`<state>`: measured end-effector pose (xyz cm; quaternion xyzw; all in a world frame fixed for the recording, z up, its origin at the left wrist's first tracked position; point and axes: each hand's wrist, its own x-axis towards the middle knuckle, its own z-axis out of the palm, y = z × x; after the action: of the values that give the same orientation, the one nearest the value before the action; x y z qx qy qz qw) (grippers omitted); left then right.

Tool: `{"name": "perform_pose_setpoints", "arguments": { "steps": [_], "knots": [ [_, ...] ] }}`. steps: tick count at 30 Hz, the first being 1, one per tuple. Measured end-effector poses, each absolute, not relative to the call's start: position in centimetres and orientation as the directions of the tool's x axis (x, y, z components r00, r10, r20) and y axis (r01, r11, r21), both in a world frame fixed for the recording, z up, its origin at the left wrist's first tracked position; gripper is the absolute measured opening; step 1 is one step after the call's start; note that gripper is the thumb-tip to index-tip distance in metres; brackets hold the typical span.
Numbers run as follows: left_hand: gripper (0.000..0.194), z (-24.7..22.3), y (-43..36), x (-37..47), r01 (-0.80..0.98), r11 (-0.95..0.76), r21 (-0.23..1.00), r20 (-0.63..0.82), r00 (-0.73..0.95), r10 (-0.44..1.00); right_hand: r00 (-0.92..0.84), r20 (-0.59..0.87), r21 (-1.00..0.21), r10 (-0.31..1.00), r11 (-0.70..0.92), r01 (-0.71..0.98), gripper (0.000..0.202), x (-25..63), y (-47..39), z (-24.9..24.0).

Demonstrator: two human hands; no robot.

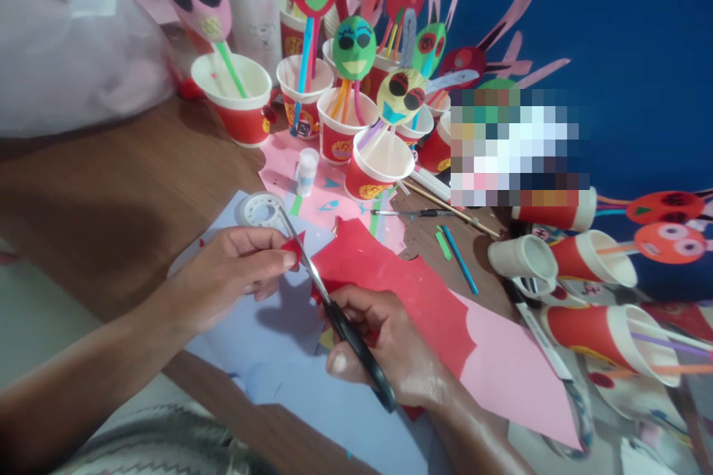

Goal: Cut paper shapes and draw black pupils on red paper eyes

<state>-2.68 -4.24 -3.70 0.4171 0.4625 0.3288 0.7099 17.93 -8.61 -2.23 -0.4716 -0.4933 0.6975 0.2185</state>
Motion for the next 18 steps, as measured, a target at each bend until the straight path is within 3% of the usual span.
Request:
{"name": "perform_pose_setpoints", "arguments": {
  "steps": [18],
  "knots": [
    [0.019,-4.05,-4.09,-2.71,-0.028,0.440,0.898,-0.399,0.370,0.839,-0.487,-0.419,-0.907,0.766,-0.381,0.181,0.050,18.24,-8.62,-2.28]
  ]
}}
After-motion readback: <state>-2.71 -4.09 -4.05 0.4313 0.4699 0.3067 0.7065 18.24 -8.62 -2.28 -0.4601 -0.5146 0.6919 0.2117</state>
